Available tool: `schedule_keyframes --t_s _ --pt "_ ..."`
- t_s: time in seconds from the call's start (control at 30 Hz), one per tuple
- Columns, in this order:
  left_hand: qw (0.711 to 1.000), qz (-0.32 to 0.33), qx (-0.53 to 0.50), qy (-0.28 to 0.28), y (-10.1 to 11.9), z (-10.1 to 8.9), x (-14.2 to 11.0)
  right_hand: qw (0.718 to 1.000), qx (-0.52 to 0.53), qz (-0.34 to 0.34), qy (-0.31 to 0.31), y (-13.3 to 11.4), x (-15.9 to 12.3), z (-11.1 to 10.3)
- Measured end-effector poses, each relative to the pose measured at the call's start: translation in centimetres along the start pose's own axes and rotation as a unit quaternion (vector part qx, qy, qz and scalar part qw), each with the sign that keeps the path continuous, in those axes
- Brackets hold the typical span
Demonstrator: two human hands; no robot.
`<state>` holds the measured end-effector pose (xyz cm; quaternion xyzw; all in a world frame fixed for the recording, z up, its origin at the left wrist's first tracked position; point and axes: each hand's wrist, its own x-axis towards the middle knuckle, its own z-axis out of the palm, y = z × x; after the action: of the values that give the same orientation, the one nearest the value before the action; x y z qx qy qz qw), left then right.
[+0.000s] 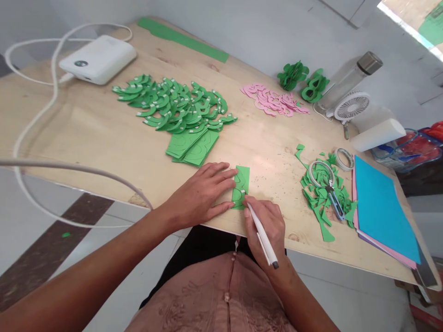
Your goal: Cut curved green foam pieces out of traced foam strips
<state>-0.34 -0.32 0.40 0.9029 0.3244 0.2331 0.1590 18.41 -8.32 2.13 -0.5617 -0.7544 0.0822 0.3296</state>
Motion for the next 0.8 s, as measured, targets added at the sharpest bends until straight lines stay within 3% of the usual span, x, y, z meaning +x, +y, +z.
schedule_keyframes --t_s 0.2,0.37,0.8 --pt "1.0 0.002 0.014 -0.006 -0.1 0.1 0.0 0.977 0.175 0.122 0.016 0.1 0.4 -0.3" --pt "1.0 0.002 0.013 -0.008 -0.1 0.1 0.0 0.966 0.183 0.18 0.007 -0.1 0.4 0.4" --pt "1.0 0.005 0.012 -0.008 -0.1 0.0 0.0 0.973 0.15 0.175 -0.001 -0.5 0.8 0.6"
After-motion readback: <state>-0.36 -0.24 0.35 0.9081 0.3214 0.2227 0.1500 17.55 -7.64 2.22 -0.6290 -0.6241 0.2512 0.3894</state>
